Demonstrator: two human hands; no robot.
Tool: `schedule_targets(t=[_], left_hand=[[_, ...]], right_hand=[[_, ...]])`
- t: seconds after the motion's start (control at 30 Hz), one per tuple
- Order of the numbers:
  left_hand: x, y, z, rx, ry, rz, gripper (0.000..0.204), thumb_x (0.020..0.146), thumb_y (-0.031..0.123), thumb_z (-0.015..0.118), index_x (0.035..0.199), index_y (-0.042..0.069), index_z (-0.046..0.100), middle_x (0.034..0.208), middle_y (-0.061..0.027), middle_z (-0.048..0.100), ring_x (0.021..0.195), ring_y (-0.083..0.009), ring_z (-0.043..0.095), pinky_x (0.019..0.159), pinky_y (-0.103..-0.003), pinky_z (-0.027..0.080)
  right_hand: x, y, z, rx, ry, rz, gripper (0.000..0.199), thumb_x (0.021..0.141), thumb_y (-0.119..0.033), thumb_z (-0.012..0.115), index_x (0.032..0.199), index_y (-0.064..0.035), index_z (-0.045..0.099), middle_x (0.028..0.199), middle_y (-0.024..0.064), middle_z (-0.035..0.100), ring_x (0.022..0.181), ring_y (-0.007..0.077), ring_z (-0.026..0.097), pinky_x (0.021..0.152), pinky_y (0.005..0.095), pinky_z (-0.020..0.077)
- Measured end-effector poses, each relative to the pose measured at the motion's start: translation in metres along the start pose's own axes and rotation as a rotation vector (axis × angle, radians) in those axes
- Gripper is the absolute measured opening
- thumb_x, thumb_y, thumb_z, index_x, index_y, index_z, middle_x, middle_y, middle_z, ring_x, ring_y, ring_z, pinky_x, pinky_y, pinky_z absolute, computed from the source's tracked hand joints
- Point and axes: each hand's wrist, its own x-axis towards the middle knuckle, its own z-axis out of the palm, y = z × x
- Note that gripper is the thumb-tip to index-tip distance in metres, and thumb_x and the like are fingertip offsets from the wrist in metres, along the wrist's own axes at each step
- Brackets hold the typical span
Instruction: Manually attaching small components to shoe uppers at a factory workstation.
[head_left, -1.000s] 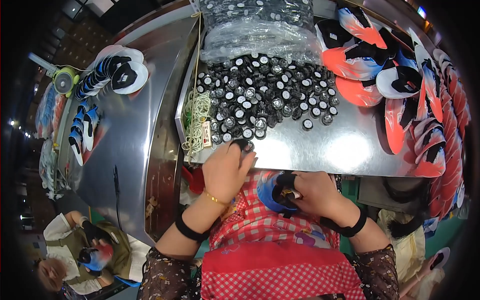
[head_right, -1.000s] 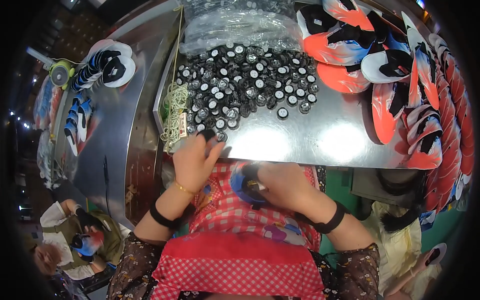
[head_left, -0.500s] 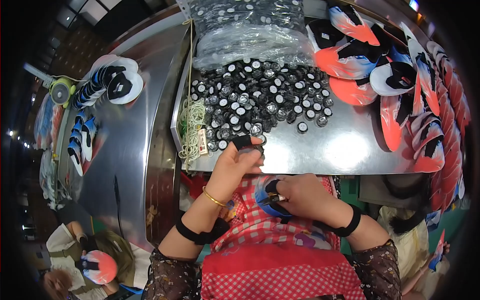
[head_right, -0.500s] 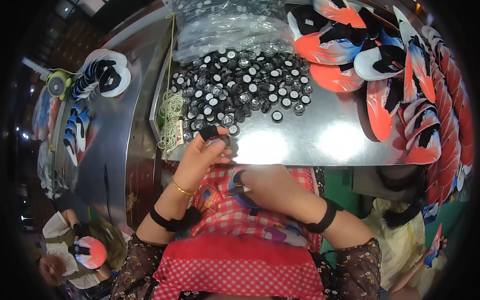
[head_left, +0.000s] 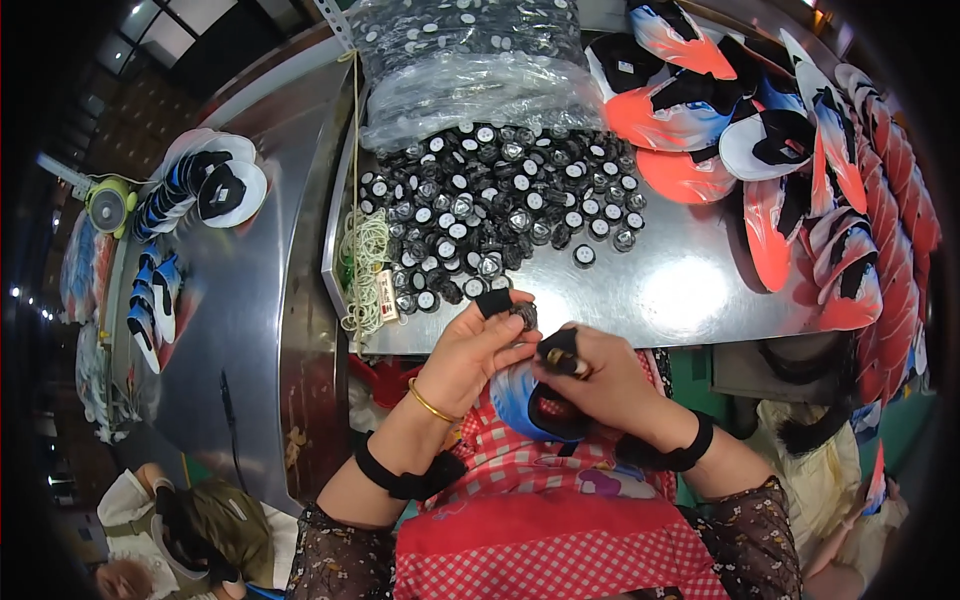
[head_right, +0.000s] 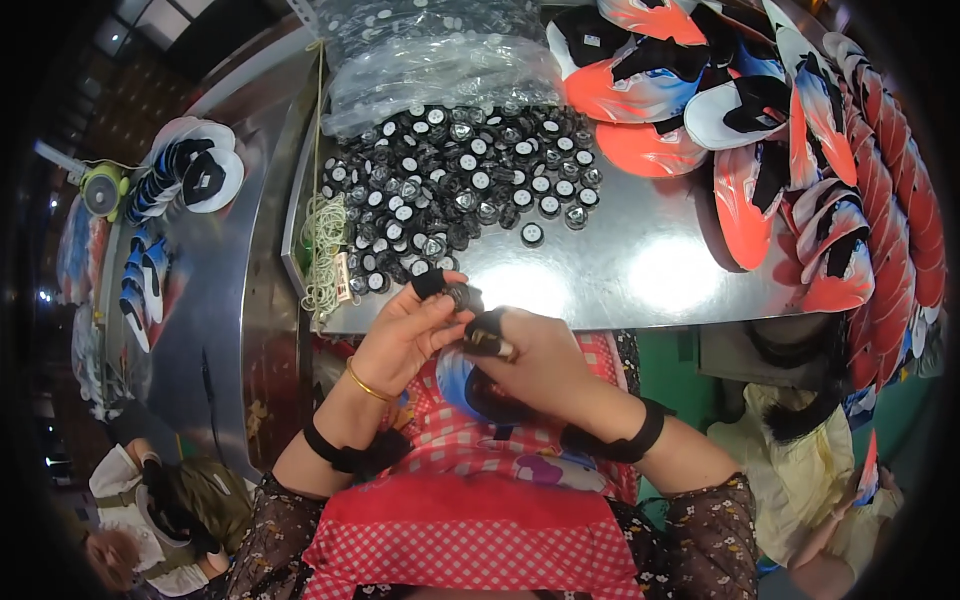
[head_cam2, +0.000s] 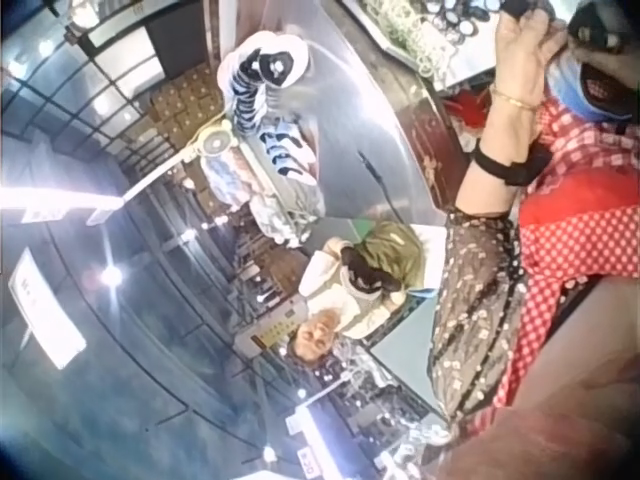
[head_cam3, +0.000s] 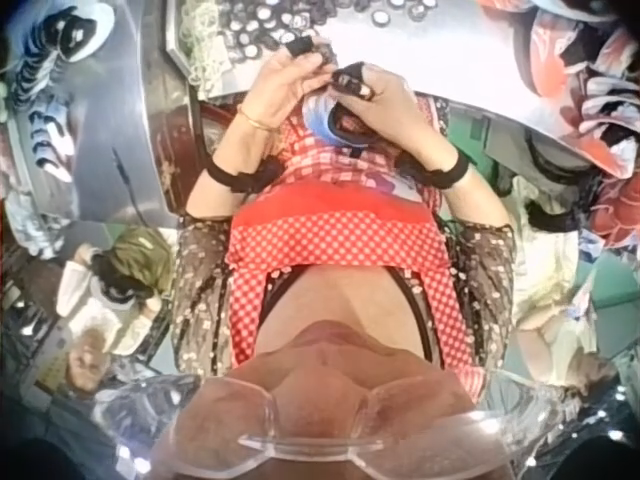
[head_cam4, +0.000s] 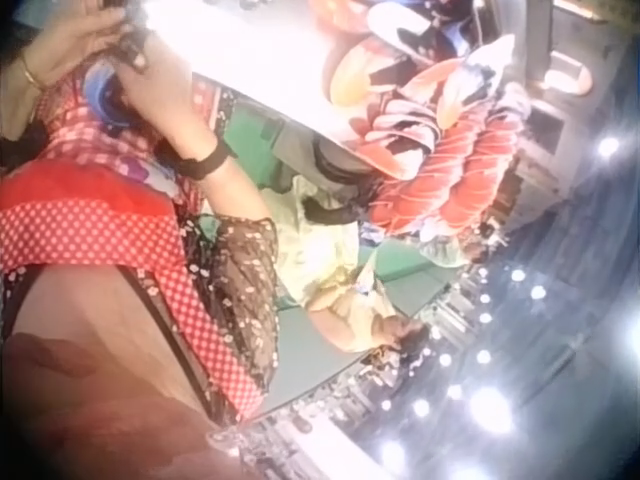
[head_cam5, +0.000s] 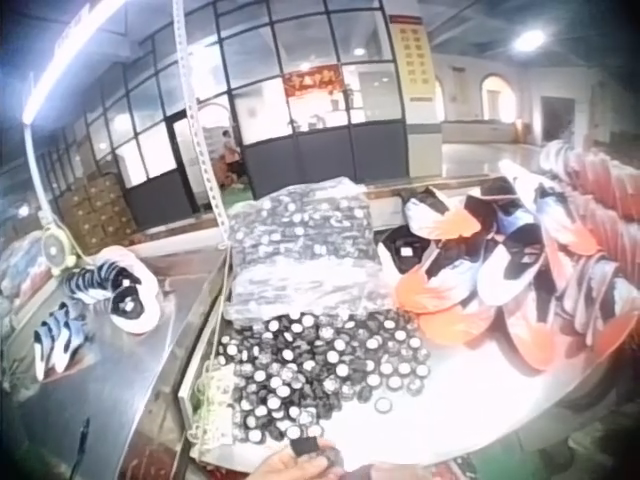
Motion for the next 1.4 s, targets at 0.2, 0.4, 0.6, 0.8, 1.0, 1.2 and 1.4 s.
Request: schedule_targets(t=[0.2,0.4,0.6,0.8,1.0,1.2,1.4], left_hand=[[-0.003,-0.005,0.007,0.013,0.009,-0.049,0.026,0.090,0.010,0.055,0.115,0.005,0.052,0.100,-0.0053,0.061,0.091,-0.0139,0.062,0.080,-0.028,0.053],[-0.002,0.003,0.018,0.084,0.071,0.095,0.024,0.090,0.008,0.055,0.113,0.007,0.051,0.101,-0.0054,0.060,0.090,-0.0126,0.060,0.080,-0.026,0.051],[-0.006,0.011,0.025,-0.058,0.009,0.103,0.023,0.089,0.007,0.055,0.112,0.006,0.052,0.099,-0.0040,0.059,0.089,-0.0131,0.060,0.082,-0.027,0.052],[0.000,0.009,0.022,-0.215,-0.032,-0.046,0.022,0.089,0.008,0.056,0.110,0.007,0.053,0.102,-0.0075,0.060,0.095,-0.0165,0.061,0.083,-0.028,0.053],[-0.001,0.010,0.027,-0.224,-0.021,-0.046,0.022,0.089,0.007,0.056,0.110,0.007,0.053,0.104,-0.0098,0.061,0.098,-0.0186,0.061,0.084,-0.028,0.053],[-0.001,0.011,0.032,-0.241,-0.006,-0.045,0.016,0.090,0.006,0.054,0.106,0.006,0.053,0.106,-0.0121,0.060,0.106,-0.0229,0.059,0.085,-0.030,0.053],[-0.002,0.011,0.036,-0.277,-0.017,-0.058,0.013,0.091,0.008,0.053,0.104,0.007,0.053,0.110,-0.0142,0.060,0.106,-0.0238,0.059,0.085,-0.031,0.053]], right_hand=[[0.004,-0.022,-0.015,0.610,0.284,0.129,0.018,0.078,-0.017,0.071,0.088,-0.0049,0.063,0.071,0.0087,0.062,0.062,0.0092,0.058,0.058,0.0251,0.0445],[-0.005,-0.004,-0.014,-0.053,0.306,0.018,0.012,0.076,-0.013,0.071,0.079,-0.0051,0.062,0.064,0.0069,0.058,0.056,0.0157,0.057,0.052,0.0271,0.0425],[-0.006,-0.011,-0.016,-0.254,0.321,-0.124,0.015,0.069,-0.012,0.072,0.074,-0.0063,0.060,0.061,0.0082,0.054,0.052,0.0229,0.054,0.048,0.0323,0.0408],[-0.010,-0.022,-0.019,-0.359,0.334,-0.201,0.019,0.064,-0.013,0.073,0.077,-0.0097,0.060,0.069,0.0067,0.057,0.056,0.0256,0.057,0.048,0.0343,0.0437],[-0.010,-0.022,-0.016,-0.387,0.366,-0.241,0.018,0.066,-0.010,0.072,0.077,-0.0097,0.059,0.065,0.0054,0.053,0.053,0.0232,0.055,0.045,0.0324,0.0406],[-0.012,-0.024,-0.015,-0.405,0.419,-0.294,0.017,0.069,-0.007,0.072,0.075,-0.0088,0.057,0.061,0.0054,0.051,0.048,0.0221,0.052,0.043,0.0313,0.0382],[-0.012,-0.022,-0.015,-0.424,0.417,-0.281,0.016,0.069,-0.007,0.072,0.077,-0.0092,0.058,0.061,0.0053,0.051,0.049,0.0216,0.052,0.043,0.0309,0.0384]])
